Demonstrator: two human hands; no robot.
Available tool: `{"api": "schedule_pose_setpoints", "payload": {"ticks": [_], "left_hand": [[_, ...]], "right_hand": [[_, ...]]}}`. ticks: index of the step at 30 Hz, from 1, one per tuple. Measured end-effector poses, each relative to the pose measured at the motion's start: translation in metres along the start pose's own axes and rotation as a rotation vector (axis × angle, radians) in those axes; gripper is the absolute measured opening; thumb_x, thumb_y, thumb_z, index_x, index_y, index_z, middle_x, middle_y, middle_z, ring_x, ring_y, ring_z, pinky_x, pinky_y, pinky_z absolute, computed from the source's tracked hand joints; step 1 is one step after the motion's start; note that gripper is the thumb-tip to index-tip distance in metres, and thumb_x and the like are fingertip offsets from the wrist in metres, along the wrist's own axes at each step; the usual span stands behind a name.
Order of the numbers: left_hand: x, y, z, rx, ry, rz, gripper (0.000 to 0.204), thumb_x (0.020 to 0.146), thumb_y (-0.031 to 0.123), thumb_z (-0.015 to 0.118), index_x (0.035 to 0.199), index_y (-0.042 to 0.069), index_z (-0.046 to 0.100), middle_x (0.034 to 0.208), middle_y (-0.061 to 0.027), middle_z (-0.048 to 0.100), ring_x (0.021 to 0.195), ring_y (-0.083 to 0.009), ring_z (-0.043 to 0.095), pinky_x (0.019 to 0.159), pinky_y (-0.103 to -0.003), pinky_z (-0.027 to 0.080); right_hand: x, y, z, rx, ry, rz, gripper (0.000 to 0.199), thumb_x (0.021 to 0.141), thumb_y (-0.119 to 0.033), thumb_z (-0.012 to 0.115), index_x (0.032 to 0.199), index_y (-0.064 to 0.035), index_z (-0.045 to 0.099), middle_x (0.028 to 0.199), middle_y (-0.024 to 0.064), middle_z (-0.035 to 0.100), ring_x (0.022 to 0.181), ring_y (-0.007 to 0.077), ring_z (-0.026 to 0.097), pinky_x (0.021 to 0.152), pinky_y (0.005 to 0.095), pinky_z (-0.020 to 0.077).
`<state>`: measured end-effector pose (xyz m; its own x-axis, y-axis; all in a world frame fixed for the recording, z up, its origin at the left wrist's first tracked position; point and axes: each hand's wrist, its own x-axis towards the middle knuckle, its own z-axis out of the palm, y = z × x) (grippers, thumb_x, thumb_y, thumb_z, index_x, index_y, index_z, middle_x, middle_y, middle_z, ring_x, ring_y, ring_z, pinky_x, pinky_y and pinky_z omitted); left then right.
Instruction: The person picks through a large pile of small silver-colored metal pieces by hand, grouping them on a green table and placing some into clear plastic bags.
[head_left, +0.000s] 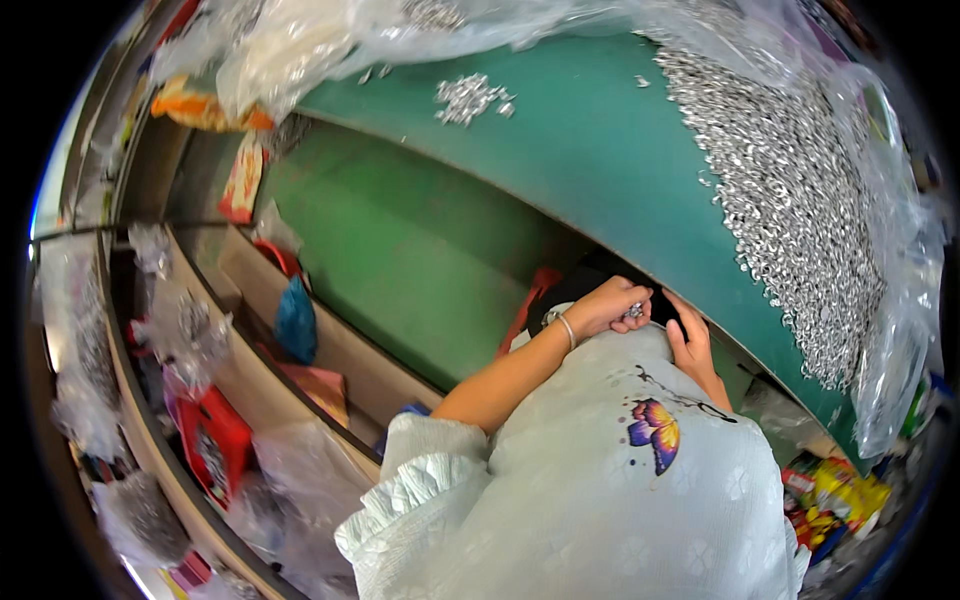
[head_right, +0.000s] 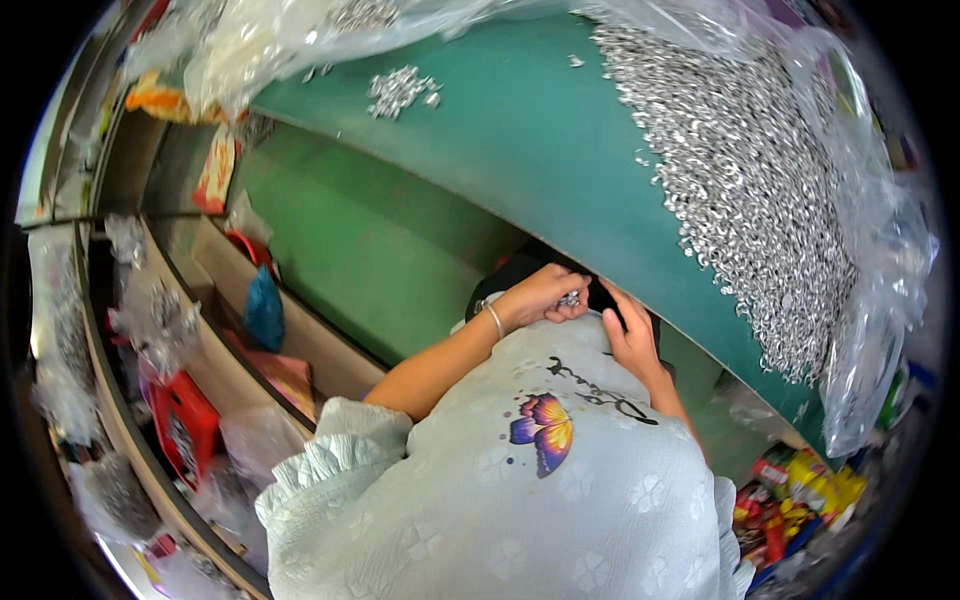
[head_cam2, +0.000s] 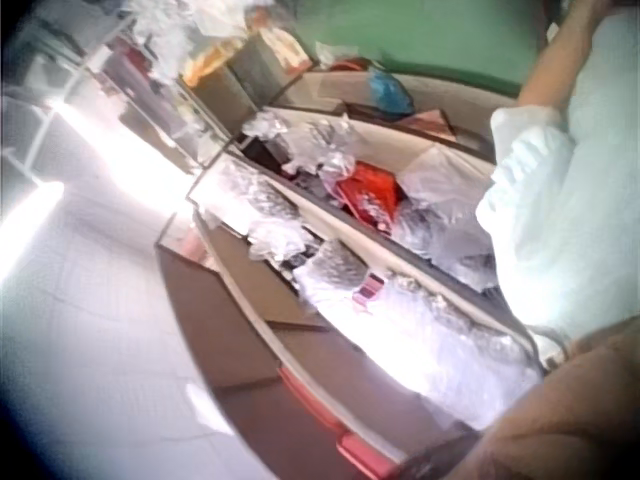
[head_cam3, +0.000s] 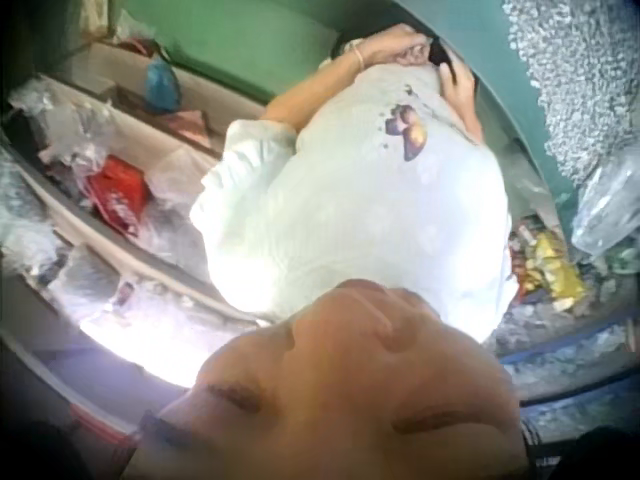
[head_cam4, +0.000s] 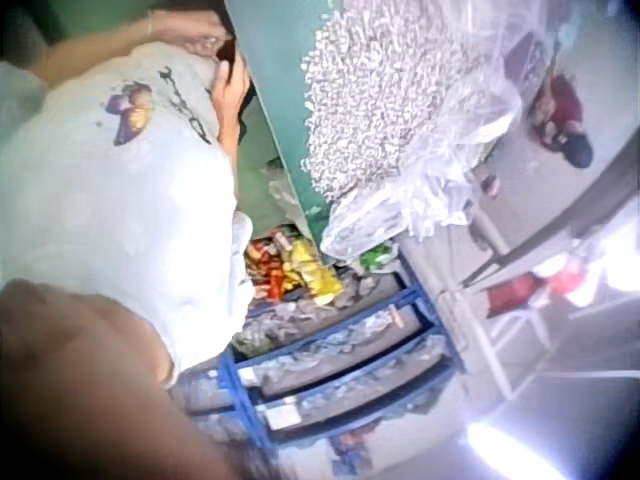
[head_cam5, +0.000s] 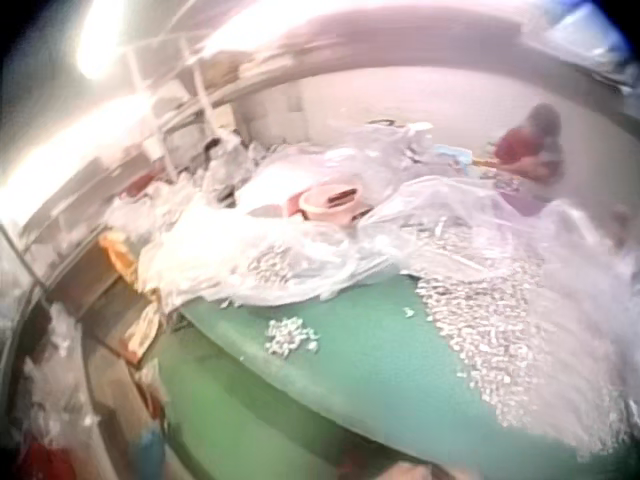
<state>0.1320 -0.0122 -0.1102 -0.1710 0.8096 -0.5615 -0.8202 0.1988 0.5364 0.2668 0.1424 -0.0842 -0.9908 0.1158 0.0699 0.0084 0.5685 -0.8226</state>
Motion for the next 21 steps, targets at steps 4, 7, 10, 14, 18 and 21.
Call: {"api": "schedule_pose_setpoints", "payload": {"ticks": [4, 7, 10, 14, 18, 21], "left_hand": [[0.0, -0.006, -0.001, -0.01, -0.073, 0.028, 0.028, 0.095, 0.021, 0.052, 0.078, 0.0, 0.057, 0.065, -0.0099, 0.056, 0.046, -0.0076, 0.038, 0.038, -0.021, 0.026], [-0.006, -0.007, -0.003, -0.028, -0.158, 0.084, 0.026, 0.096, 0.02, 0.051, 0.085, -0.001, 0.061, 0.071, -0.0078, 0.057, 0.055, -0.0087, 0.045, 0.044, -0.021, 0.032], [-0.014, -0.013, -0.01, -0.191, -0.23, 0.216, 0.025, 0.097, 0.018, 0.052, 0.097, -0.004, 0.064, 0.078, -0.0062, 0.059, 0.066, -0.011, 0.051, 0.053, -0.023, 0.039], [-0.029, -0.029, -0.028, -0.358, -0.233, 0.324, 0.026, 0.096, 0.014, 0.053, 0.109, -0.005, 0.064, 0.089, -0.0086, 0.062, 0.079, -0.0154, 0.057, 0.063, -0.027, 0.045], [-0.052, -0.041, -0.046, -0.519, -0.188, 0.408, 0.031, 0.099, 0.021, 0.05, 0.105, -0.006, 0.064, 0.094, -0.0117, 0.064, 0.082, -0.0197, 0.06, 0.07, -0.031, 0.049], [-0.05, -0.051, -0.061, -0.728, -0.222, 0.484, 0.033, 0.1, 0.025, 0.049, 0.104, -0.005, 0.063, 0.094, -0.0119, 0.063, 0.084, -0.0203, 0.06, 0.074, -0.033, 0.049]], "right_hand": [[0.006, 0.021, 0.015, 0.008, 0.182, 0.17, 0.032, 0.097, -0.016, 0.051, 0.119, 0.0064, 0.059, 0.118, 0.0225, 0.061, 0.107, 0.0331, 0.057, 0.099, 0.0398, 0.039], [0.017, 0.028, 0.021, -0.039, 0.179, 0.141, 0.03, 0.098, -0.016, 0.05, 0.116, 0.0062, 0.06, 0.113, 0.0218, 0.063, 0.103, 0.0315, 0.058, 0.096, 0.0392, 0.0405], [0.029, 0.027, 0.027, -0.095, 0.151, 0.111, 0.029, 0.098, -0.015, 0.05, 0.113, 0.007, 0.061, 0.108, 0.0218, 0.065, 0.099, 0.0311, 0.059, 0.093, 0.0388, 0.0418], [0.051, -0.008, 0.024, -0.317, -0.116, -0.124, 0.035, 0.094, -0.014, 0.055, 0.126, -0.0003, 0.057, 0.131, 0.0177, 0.056, 0.121, 0.032, 0.052, 0.105, 0.0384, 0.036], [0.073, -0.027, 0.03, -0.499, -0.326, -0.196, 0.045, 0.087, -0.016, 0.061, 0.131, -0.0067, 0.055, 0.141, 0.0117, 0.049, 0.13, 0.0308, 0.045, 0.109, 0.0399, 0.0325], [0.07, 0.022, 0.031, -0.53, -0.155, 0.054, 0.04, 0.094, -0.025, 0.055, 0.129, -0.0048, 0.055, 0.134, 0.017, 0.053, 0.125, 0.036, 0.048, 0.105, 0.0426, 0.0365]]}}
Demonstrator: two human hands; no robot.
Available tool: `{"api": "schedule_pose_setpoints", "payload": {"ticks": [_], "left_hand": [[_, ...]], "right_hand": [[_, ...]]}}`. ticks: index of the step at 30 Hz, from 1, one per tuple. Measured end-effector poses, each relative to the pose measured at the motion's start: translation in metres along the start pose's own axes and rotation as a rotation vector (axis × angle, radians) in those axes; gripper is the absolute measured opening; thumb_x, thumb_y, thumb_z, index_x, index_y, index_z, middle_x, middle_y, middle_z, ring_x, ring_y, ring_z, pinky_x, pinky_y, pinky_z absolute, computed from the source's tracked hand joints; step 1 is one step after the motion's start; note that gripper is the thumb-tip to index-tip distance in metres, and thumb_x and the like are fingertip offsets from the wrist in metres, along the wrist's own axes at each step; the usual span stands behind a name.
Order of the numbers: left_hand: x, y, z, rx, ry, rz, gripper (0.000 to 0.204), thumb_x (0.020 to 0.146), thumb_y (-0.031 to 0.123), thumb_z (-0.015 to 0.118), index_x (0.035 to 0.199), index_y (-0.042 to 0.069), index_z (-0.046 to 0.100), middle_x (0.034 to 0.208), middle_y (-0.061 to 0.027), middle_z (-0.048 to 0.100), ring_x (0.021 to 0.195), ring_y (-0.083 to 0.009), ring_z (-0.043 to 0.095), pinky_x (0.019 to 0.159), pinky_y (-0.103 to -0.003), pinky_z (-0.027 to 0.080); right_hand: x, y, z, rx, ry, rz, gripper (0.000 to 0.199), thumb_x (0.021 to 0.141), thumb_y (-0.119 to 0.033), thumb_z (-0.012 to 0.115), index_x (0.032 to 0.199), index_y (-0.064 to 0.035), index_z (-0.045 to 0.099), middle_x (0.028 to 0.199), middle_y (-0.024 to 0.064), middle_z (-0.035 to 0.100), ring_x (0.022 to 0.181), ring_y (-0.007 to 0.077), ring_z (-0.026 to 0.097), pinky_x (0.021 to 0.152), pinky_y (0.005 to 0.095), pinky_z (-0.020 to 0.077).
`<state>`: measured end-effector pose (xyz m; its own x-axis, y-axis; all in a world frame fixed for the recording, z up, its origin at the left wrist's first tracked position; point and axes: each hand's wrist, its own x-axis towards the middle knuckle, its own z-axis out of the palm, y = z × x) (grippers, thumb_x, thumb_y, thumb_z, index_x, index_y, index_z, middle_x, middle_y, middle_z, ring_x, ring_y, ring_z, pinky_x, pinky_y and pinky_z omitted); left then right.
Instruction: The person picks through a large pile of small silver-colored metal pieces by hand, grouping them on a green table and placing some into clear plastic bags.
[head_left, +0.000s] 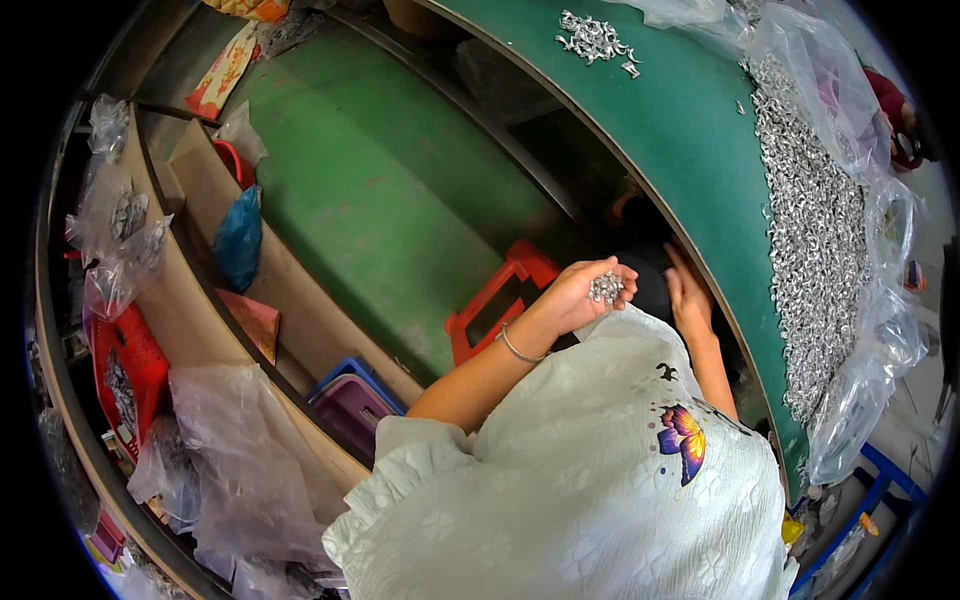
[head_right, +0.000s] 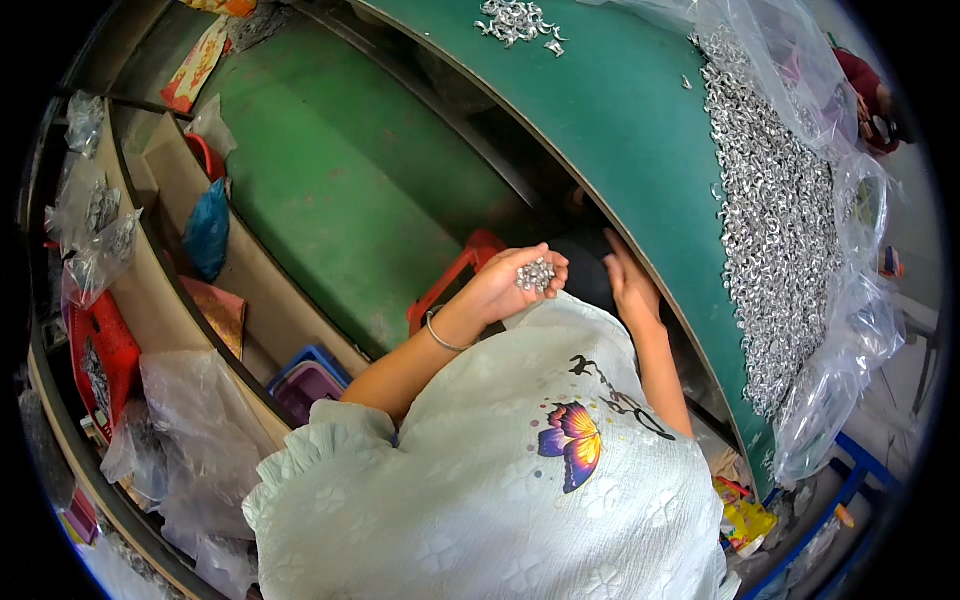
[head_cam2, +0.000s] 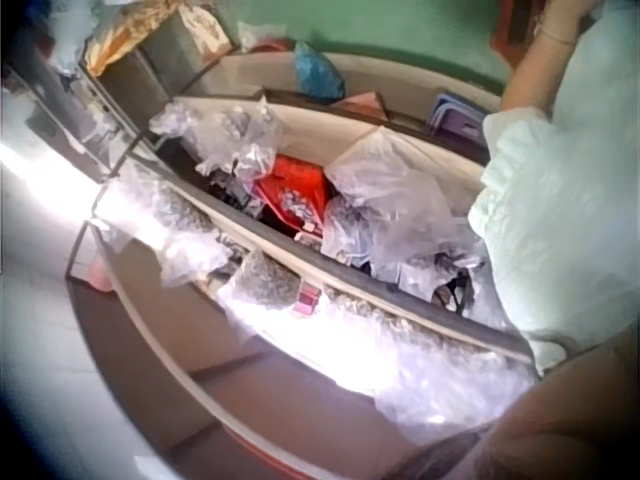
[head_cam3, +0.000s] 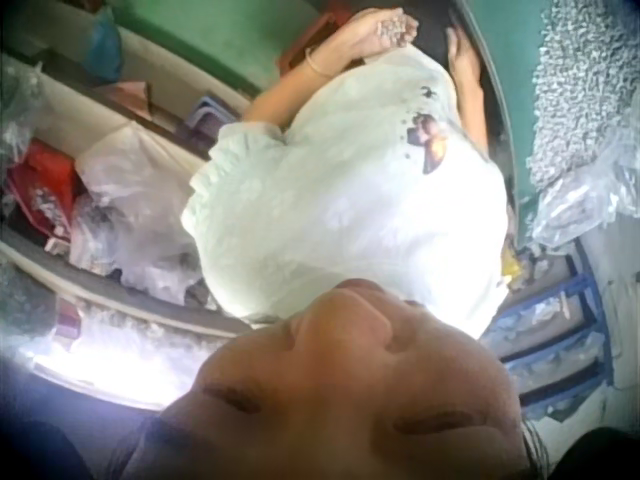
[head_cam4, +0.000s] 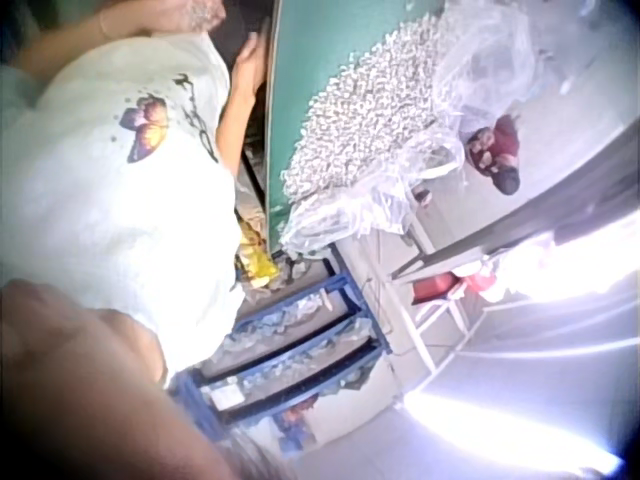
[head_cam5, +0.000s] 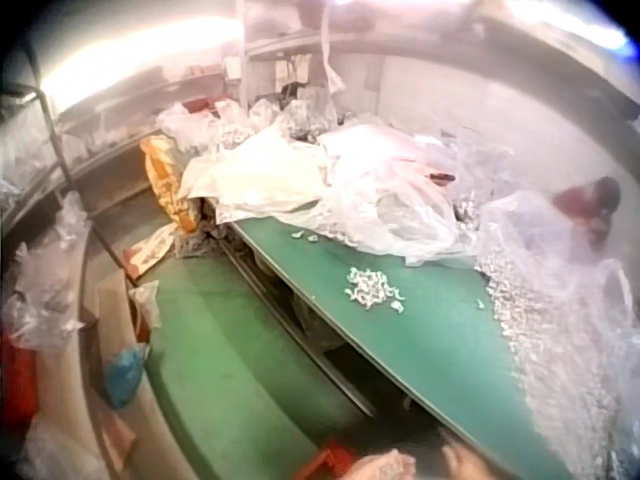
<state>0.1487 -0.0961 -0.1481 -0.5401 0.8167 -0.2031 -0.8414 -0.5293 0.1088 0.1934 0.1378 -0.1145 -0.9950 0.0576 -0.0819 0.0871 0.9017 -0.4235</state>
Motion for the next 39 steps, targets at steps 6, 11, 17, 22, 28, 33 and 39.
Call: {"api": "schedule_pose_setpoints", "payload": {"ticks": [6, 11, 17, 22, 28, 33, 39], "left_hand": [[-0.006, 0.011, -0.017, -0.102, 0.203, 0.24, 0.031, 0.095, 0.01, 0.054, 0.12, -0.008, 0.054, 0.105, -0.0126, 0.061, 0.096, -0.0212, 0.059, 0.086, -0.034, 0.05], [-0.018, 0.017, -0.031, -0.134, 0.382, 0.33, 0.037, 0.09, 0.004, 0.056, 0.125, -0.008, 0.051, 0.117, -0.016, 0.059, 0.112, -0.027, 0.057, 0.101, -0.039, 0.046], [-0.03, 0.026, -0.028, -0.227, 0.435, 0.295, 0.036, 0.1, 0.019, 0.046, 0.123, -0.007, 0.051, 0.123, -0.0199, 0.057, 0.117, -0.0309, 0.055, 0.102, -0.042, 0.045], [-0.027, 0.039, -0.007, -0.072, 0.264, 0.282, 0.034, 0.1, 0.023, 0.049, 0.117, -0.005, 0.054, 0.113, -0.0171, 0.06, 0.104, -0.0266, 0.06, 0.091, -0.037, 0.051], [-0.011, 0.036, -0.021, -0.232, 0.266, 0.232, 0.022, 0.099, 0.025, 0.053, 0.095, 0.003, 0.054, 0.073, -0.0038, 0.048, 0.059, -0.012, 0.042, 0.051, -0.024, 0.035], [-0.005, 0.029, -0.03, -0.18, 0.254, 0.209, 0.023, 0.098, 0.021, 0.053, 0.106, -0.001, 0.054, 0.081, -0.0081, 0.056, 0.07, -0.0166, 0.052, 0.063, -0.028, 0.046], [-0.01, 0.026, 0.083, 0.005, 0.228, 0.148, 0.032, 0.097, 0.01, 0.044, 0.125, -0.007, 0.047, 0.121, -0.0205, 0.054, 0.118, -0.032, 0.051, 0.105, -0.044, 0.042]], "right_hand": [[-0.024, 0.065, 0.01, -0.323, 0.266, 0.182, 0.033, 0.099, -0.02, 0.049, 0.123, 0.003, 0.054, 0.12, 0.0275, 0.057, 0.11, 0.0422, 0.054, 0.097, 0.046, 0.0397], [-0.044, 0.017, -0.008, 0.03, 0.185, 0.318, 0.043, 0.097, -0.023, 0.053, 0.133, 0.0019, 0.051, 0.138, 0.0252, 0.048, 0.13, 0.0372, 0.044, 0.11, 0.0395, 0.0309], [-0.064, -0.022, -0.046, 0.649, 0.038, 0.208, 0.039, 0.099, -0.018, 0.049, 0.131, 0.0028, 0.052, 0.133, 0.0128, 0.057, 0.125, 0.0197, 0.049, 0.109, 0.0308, 0.0297], [-0.074, -0.04, -0.075, 0.874, 0.08, 0.105, 0.037, 0.1, -0.018, 0.047, 0.125, 0.0082, 0.054, 0.124, 0.0211, 0.061, 0.115, 0.0275, 0.059, 0.101, 0.0373, 0.0437], [-0.076, -0.046, -0.088, 0.846, 0.312, 0.078, 0.03, 0.1, -0.015, 0.05, 0.12, 0.0069, 0.058, 0.112, 0.0175, 0.065, 0.102, 0.0248, 0.065, 0.085, 0.0315, 0.0507], [-0.08, -0.045, -0.095, 0.658, 0.47, 0.067, 0.025, 0.098, -0.014, 0.053, 0.114, 0.0024, 0.063, 0.105, 0.011, 0.068, 0.092, 0.0162, 0.065, 0.078, 0.026, 0.0495], [-0.06, -0.063, -0.089, 0.874, 0.574, 0.069, 0.021, 0.096, -0.014, 0.055, 0.107, -0.0003, 0.066, 0.098, 0.0059, 0.068, 0.089, 0.0123, 0.062, 0.077, 0.0255, 0.0483]]}}
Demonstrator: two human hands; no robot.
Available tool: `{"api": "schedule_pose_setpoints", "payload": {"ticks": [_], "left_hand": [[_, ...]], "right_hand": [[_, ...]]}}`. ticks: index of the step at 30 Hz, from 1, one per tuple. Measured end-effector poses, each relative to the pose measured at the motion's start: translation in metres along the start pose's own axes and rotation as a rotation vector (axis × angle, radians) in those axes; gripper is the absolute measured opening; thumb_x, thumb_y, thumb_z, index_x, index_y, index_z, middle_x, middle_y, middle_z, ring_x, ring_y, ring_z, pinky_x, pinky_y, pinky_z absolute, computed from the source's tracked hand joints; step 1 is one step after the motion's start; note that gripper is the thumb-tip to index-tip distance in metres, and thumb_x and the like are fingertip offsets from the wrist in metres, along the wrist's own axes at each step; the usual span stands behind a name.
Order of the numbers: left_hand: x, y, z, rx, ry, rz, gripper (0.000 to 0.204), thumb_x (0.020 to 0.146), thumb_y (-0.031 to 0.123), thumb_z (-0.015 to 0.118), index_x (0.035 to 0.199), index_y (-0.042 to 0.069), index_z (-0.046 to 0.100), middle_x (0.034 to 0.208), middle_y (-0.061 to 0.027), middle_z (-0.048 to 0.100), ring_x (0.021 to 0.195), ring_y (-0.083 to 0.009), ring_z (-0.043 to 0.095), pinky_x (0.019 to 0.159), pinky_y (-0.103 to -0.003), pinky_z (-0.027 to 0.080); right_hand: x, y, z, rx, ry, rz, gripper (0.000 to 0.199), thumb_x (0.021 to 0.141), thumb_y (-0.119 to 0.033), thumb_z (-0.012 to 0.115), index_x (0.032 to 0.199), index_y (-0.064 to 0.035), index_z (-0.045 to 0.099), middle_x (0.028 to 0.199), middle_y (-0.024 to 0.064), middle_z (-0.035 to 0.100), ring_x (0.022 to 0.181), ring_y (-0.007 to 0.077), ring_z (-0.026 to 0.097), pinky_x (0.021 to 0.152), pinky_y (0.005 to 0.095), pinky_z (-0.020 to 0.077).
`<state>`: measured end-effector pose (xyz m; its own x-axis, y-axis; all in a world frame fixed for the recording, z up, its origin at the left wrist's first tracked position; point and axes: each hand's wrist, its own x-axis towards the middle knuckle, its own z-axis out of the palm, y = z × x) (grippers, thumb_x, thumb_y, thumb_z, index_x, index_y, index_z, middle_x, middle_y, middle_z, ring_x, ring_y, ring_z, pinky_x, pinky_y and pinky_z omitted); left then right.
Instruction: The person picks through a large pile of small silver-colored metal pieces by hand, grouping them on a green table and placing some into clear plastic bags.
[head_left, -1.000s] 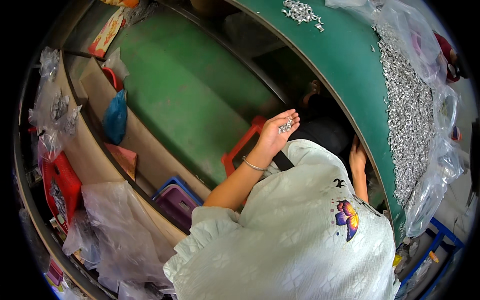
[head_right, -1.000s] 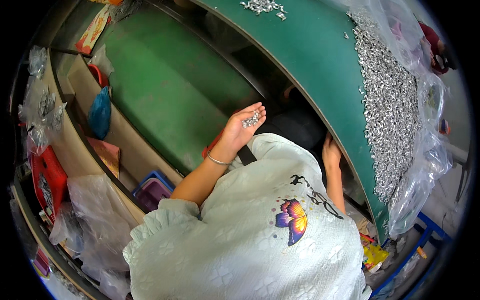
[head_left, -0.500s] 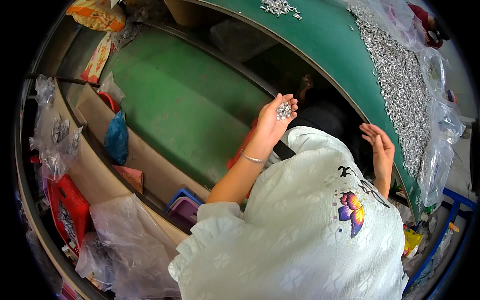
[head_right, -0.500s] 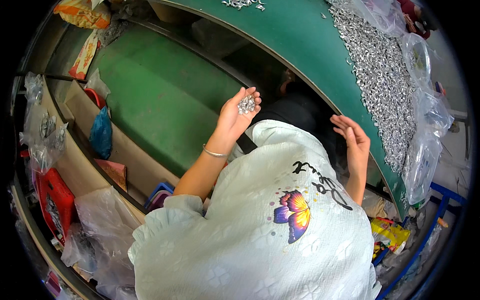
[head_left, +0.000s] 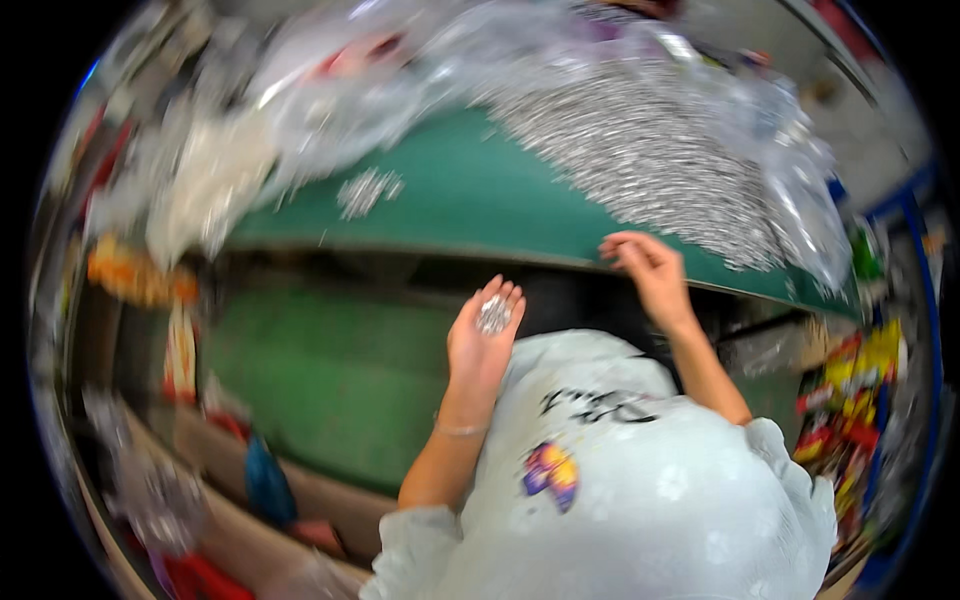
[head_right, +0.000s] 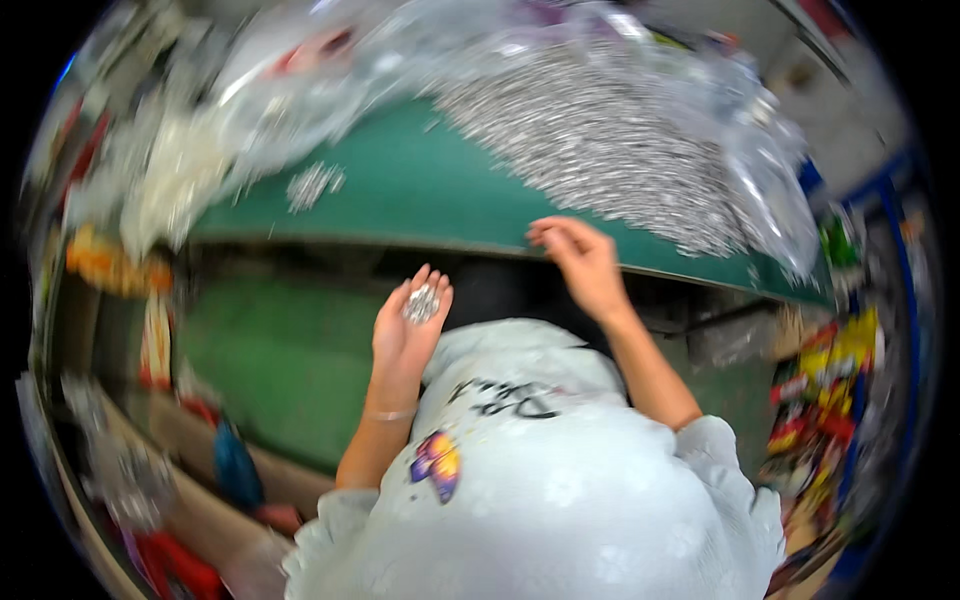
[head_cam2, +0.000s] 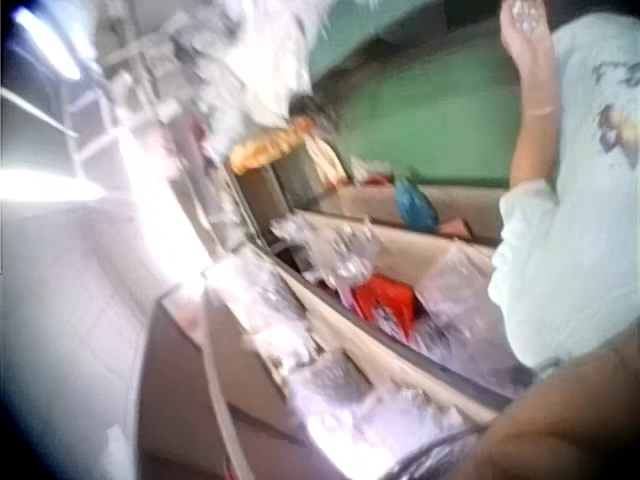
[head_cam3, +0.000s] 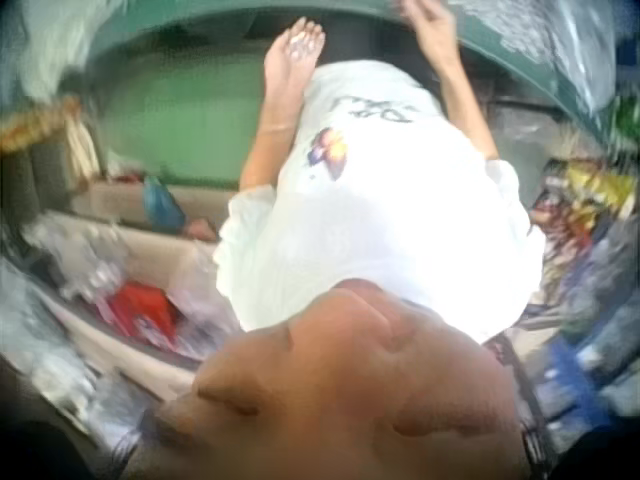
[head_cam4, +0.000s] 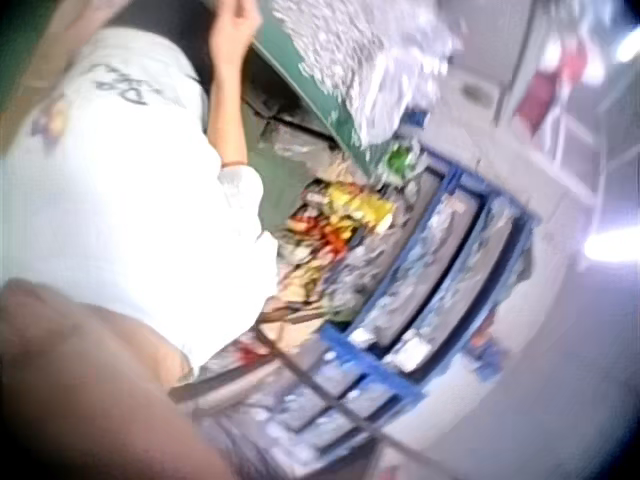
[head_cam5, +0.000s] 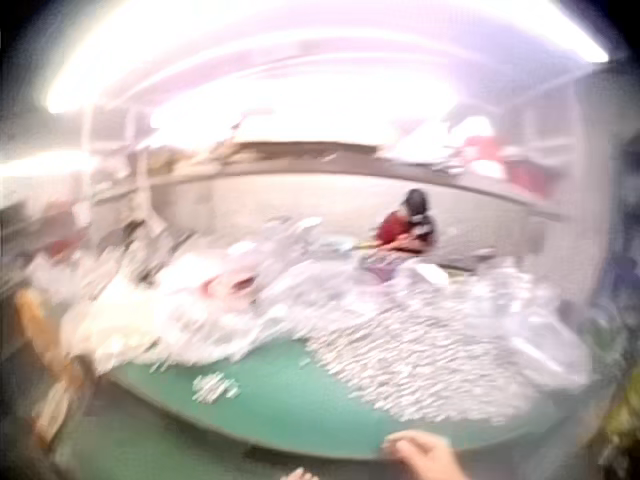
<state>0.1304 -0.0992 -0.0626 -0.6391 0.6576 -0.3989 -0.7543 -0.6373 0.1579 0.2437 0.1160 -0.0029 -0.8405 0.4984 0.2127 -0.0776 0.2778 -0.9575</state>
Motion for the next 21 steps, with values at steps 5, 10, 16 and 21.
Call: {"api": "schedule_pose_setpoints", "payload": {"ticks": [5, 10, 16, 21], "left_hand": [[0.02, -0.048, 0.113, 0.262, 0.081, -0.327, 0.037, 0.096, 0.004, 0.038, 0.132, -0.007, 0.041, 0.131, -0.0223, 0.048, 0.125, -0.0358, 0.047, 0.104, -0.047, 0.044], [0.059, -0.107, 0.206, 0.38, -0.018, -0.534, 0.038, 0.095, 0.0, 0.035, 0.131, -0.012, 0.037, 0.13, -0.0264, 0.045, 0.125, -0.0388, 0.045, 0.106, -0.048, 0.043], [0.196, -0.209, 0.335, 0.37, -0.235, -0.441, 0.031, 0.094, -0.003, 0.035, 0.123, -0.014, 0.039, 0.126, -0.0297, 0.041, 0.123, -0.0386, 0.044, 0.104, -0.047, 0.045], [0.301, -0.313, 0.405, 0.684, -0.349, -0.421, 0.044, 0.097, 0.016, 0.037, 0.131, -0.011, 0.031, 0.139, -0.0326, 0.032, 0.13, -0.0412, 0.036, 0.107, -0.053, 0.035]], "right_hand": [[-0.008, -0.004, -0.044, -0.162, 0.204, -0.125, 0.016, 0.09, -0.006, 0.059, 0.102, 0.0035, 0.065, 0.098, 0.0118, 0.066, 0.089, 0.0194, 0.063, 0.079, 0.0294, 0.0484], [-0.011, 0.005, -0.099, -0.325, 0.465, -0.173, 0.013, 0.088, 0.0, 0.058, 0.097, 0.0042, 0.066, 0.092, 0.0132, 0.067, 0.083, 0.0235, 0.064, 0.077, 0.031, 0.0491], [-0.001, 0.023, -0.126, -0.468, 0.633, -0.292, 0.015, 0.08, 0.008, 0.059, 0.091, 0.0031, 0.068, 0.084, 0.0141, 0.066, 0.075, 0.0278, 0.06, 0.069, 0.0346, 0.0485], [0.003, 0.03, -0.126, -0.463, 0.612, -0.281, 0.017, 0.077, 0.009, 0.061, 0.092, 0.0022, 0.068, 0.084, 0.0143, 0.063, 0.075, 0.0284, 0.059, 0.068, 0.0353, 0.048]]}}
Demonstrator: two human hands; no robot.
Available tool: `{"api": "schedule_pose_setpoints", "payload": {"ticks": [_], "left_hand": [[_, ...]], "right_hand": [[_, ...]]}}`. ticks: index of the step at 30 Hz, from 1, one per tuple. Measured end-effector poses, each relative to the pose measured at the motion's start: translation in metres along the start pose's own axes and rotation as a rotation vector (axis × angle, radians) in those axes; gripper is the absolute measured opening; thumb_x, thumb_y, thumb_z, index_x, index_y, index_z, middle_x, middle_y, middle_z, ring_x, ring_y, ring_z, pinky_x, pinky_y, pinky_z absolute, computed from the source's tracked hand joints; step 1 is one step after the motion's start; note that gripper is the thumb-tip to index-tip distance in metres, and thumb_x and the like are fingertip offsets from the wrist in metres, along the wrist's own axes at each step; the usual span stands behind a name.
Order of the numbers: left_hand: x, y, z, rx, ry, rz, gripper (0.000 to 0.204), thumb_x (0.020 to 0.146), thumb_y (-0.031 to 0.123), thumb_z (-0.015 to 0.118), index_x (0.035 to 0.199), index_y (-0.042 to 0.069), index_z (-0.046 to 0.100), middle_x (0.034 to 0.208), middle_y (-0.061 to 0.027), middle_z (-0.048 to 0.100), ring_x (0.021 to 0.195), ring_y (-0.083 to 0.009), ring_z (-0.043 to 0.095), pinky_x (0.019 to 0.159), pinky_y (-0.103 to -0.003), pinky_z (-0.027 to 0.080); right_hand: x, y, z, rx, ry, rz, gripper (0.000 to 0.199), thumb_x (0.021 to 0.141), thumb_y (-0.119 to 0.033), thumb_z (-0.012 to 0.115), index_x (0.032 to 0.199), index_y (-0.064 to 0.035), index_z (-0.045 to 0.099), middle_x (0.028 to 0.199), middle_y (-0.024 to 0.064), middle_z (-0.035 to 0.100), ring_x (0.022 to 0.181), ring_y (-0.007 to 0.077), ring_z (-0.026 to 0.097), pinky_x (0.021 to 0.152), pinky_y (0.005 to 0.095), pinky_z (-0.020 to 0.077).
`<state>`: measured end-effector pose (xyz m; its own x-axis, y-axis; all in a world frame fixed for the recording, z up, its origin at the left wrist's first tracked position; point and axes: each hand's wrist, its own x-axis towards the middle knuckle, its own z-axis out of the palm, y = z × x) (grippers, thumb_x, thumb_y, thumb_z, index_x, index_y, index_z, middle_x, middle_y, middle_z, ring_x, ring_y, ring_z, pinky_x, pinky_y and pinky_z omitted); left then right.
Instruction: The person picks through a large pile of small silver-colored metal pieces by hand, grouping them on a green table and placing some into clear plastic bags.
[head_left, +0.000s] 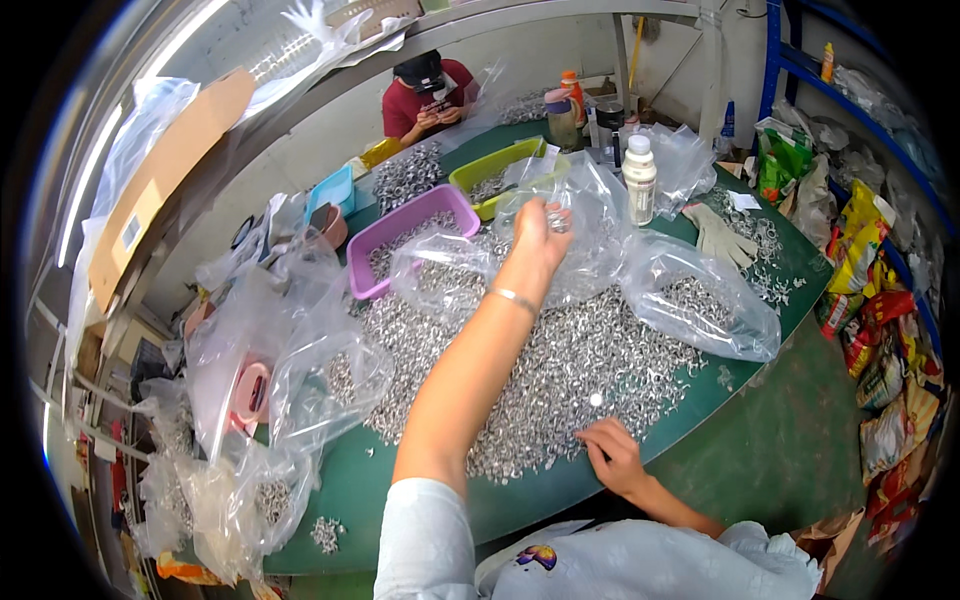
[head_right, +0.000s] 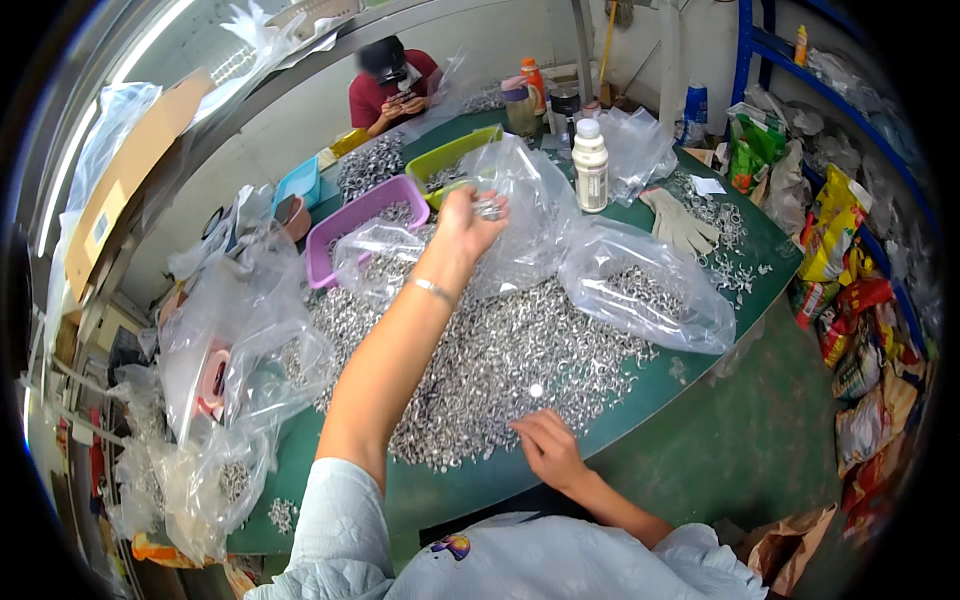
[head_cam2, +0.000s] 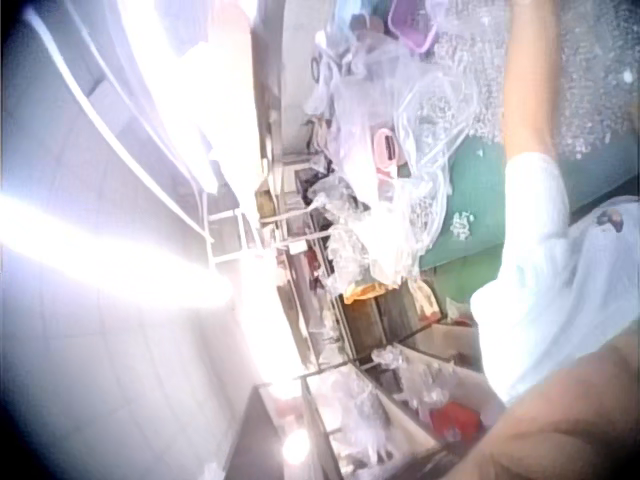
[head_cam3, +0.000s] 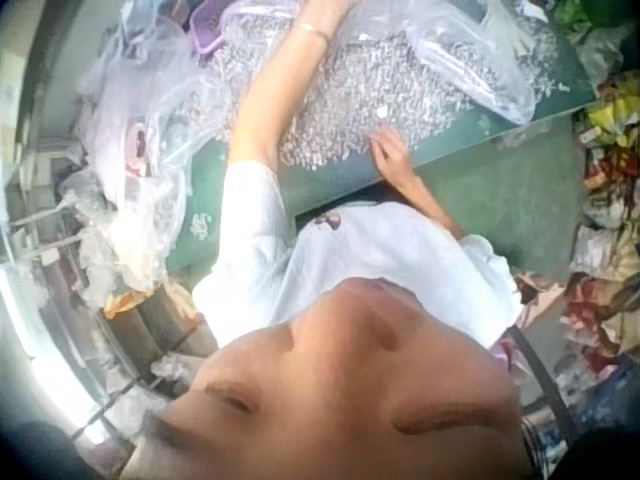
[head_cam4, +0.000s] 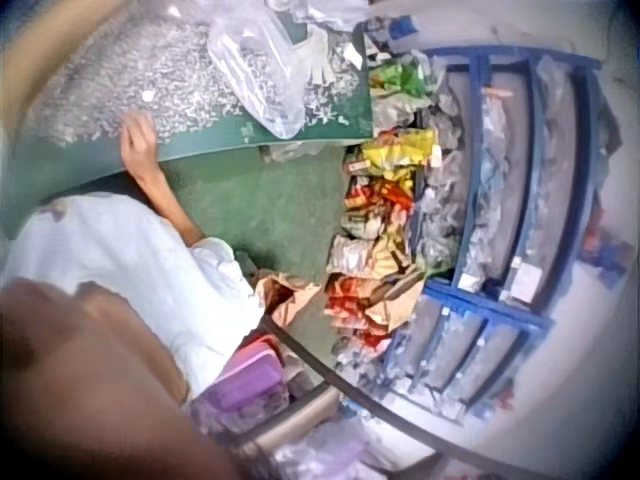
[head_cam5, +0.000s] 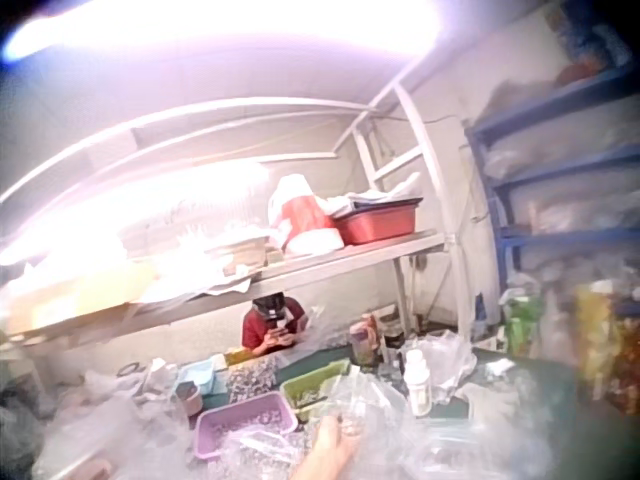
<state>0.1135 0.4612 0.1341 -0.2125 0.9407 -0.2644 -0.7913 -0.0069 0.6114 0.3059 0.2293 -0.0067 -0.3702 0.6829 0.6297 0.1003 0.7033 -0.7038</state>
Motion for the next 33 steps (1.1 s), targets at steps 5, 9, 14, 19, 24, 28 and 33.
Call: {"api": "schedule_pose_setpoints", "payload": {"ticks": [5, 9, 14, 19, 24, 28, 33], "left_hand": [[0.051, -0.024, 0.019, 0.369, -0.051, -0.083, 0.064, 0.097, 0.032, 0.039, 0.143, -0.006, 0.016, 0.147, -0.0345, 0.022, 0.134, -0.0457, 0.029, 0.114, -0.057, 0.012], [0.016, -0.013, 0.016, 0.436, -0.13, -0.004, 0.046, 0.096, 0.014, 0.043, 0.136, -0.008, 0.038, 0.138, -0.0277, 0.04, 0.131, -0.0362, 0.04, 0.109, -0.043, 0.035], [-0.108, 0.003, -0.016, 0.372, -0.108, 0.379, 0.03, 0.088, -0.003, 0.049, 0.117, -0.008, 0.057, 0.115, -0.0145, 0.062, 0.112, -0.02, 0.056, 0.098, -0.031, 0.045], [-0.274, -0.002, -0.091, 0.554, -0.074, 0.333, 0.02, 0.094, 0.005, 0.053, 0.11, -0.003, 0.063, 0.11, -0.0073, 0.063, 0.104, -0.0146, 0.058, 0.094, -0.029, 0.047], [-0.372, -0.05, -0.144, 0.48, 0.17, 0.328, 0.019, 0.098, 0.006, 0.05, 0.109, -0.002, 0.063, 0.098, -0.0054, 0.063, 0.092, -0.0116, 0.059, 0.085, -0.026, 0.048], [-0.419, -0.087, -0.176, 0.465, 0.551, 0.596, 0.019, 0.097, 0.004, 0.049, 0.108, -0.003, 0.063, 0.087, -0.0051, 0.062, 0.081, -0.0103, 0.057, 0.076, -0.024, 0.048], [-0.442, -0.115, -0.243, 0.29, 1.073, 1.114, 0.022, 0.099, 0.007, 0.049, 0.115, -0.004, 0.059, 0.088, -0.0057, 0.06, 0.075, -0.0109, 0.056, 0.07, -0.024, 0.048]], "right_hand": [[0.003, 0.006, 0.0, -0.01, 0.001, 0.047, 0.019, 0.076, 0.009, 0.064, 0.093, 0.0025, 0.067, 0.085, 0.0142, 0.063, 0.077, 0.029, 0.06, 0.067, 0.0357, 0.0488], [0.006, 0.011, -0.001, 0.009, 0.005, 0.064, 0.019, 0.075, 0.01, 0.063, 0.092, 0.0028, 0.067, 0.086, 0.0148, 0.063, 0.078, 0.0292, 0.06, 0.068, 0.036, 0.0488], [0.007, 0.012, -0.002, -0.046, -0.022, 0.071, 0.018, 0.075, 0.011, 0.061, 0.091, 0.003, 0.067, 0.085, 0.0153, 0.062, 0.079, 0.0305, 0.059, 0.07, 0.0366, 0.0481], [0.011, -0.015, 0.012, 0.189, -0.221, 0.032, 0.018, 0.076, 0.012, 0.061, 0.091, 0.0036, 0.067, 0.087, 0.0156, 0.063, 0.078, 0.0298, 0.059, 0.071, 0.0354, 0.048], [0.015, -0.052, 0.043, 0.603, -0.633, -0.014, 0.018, 0.077, 0.011, 0.063, 0.094, 0.0048, 0.065, 0.089, 0.0163, 0.064, 0.079, 0.0279, 0.062, 0.07, 0.0332, 0.0488], [0.012, -0.067, 0.064, 0.672, -0.908, -0.041, 0.019, 0.079, 0.01, 0.063, 0.097, 0.0054, 0.064, 0.092, 0.017, 0.065, 0.082, 0.0281, 0.064, 0.074, 0.0326, 0.0501], [-0.005, -0.077, 0.109, 0.669, -1.033, 0.25, 0.023, 0.093, 0.0, 0.052, 0.114, 0.005, 0.06, 0.107, 0.0133, 0.065, 0.103, 0.0216, 0.062, 0.093, 0.0317, 0.0458]]}}
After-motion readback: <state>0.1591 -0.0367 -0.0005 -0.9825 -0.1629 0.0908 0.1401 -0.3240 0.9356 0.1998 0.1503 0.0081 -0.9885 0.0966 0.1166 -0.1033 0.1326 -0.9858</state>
